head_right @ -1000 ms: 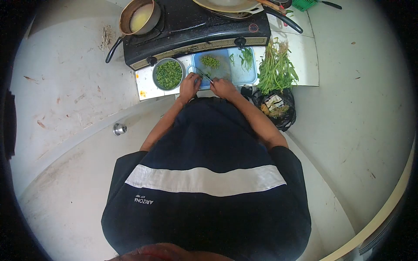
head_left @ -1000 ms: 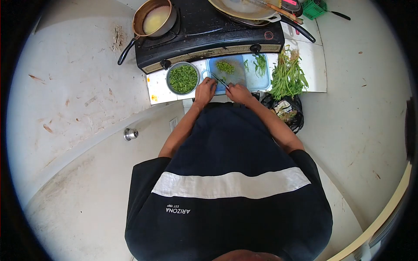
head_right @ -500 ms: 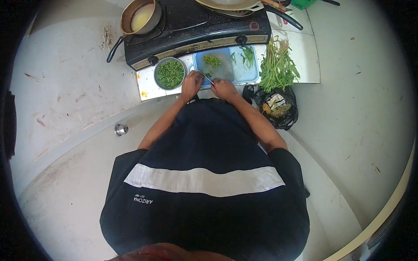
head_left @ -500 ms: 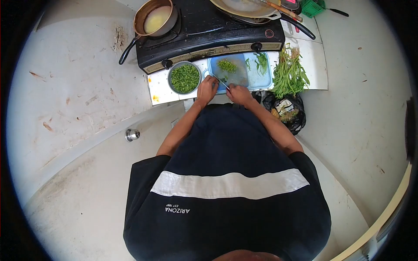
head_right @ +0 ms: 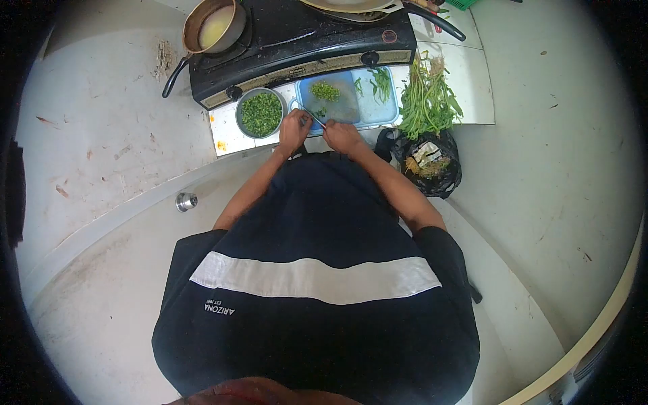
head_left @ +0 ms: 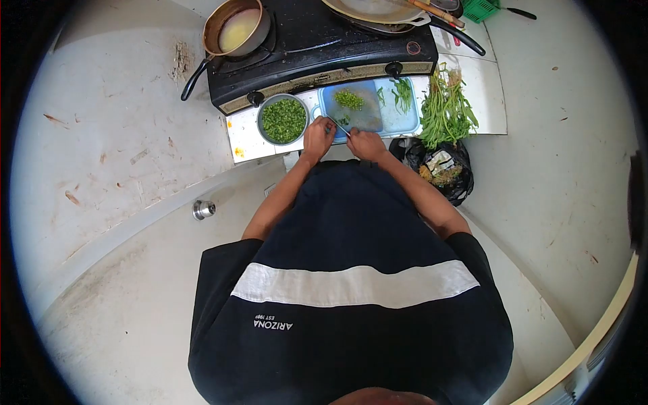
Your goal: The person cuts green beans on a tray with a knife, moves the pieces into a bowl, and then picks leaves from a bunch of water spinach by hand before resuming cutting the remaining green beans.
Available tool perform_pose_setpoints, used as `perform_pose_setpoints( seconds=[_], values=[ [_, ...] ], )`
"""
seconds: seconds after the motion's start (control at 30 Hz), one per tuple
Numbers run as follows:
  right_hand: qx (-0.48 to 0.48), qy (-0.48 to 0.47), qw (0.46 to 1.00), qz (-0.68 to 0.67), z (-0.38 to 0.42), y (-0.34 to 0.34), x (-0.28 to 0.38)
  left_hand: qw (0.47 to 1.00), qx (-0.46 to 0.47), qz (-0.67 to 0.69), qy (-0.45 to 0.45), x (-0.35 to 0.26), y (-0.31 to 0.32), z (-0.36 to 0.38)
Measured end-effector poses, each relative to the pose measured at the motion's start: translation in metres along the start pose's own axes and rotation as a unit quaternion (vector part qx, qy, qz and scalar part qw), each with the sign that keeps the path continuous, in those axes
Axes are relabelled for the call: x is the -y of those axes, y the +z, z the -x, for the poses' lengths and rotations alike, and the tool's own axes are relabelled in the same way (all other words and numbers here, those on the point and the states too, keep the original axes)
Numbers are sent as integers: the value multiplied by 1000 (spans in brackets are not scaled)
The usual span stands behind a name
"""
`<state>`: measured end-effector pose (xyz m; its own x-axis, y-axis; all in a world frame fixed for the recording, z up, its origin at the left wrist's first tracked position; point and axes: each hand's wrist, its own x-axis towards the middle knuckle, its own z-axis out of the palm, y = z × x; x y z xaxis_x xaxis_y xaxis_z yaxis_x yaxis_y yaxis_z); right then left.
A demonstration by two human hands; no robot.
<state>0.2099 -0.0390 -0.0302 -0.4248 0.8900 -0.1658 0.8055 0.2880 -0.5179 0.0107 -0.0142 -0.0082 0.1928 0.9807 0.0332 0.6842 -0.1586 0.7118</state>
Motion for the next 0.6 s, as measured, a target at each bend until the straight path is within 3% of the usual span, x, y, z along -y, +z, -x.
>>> perform_pose_setpoints(
  seconds=[0.47, 0.6],
  values=[
    [12, 18, 1000, -2, 8, -7, 0, 1000, -16, -10, 25, 2, 1, 5],
    [-1, 11, 1000, 7, 10, 1, -3, 999, -1, 7, -34, -1, 2, 6]
  ],
)
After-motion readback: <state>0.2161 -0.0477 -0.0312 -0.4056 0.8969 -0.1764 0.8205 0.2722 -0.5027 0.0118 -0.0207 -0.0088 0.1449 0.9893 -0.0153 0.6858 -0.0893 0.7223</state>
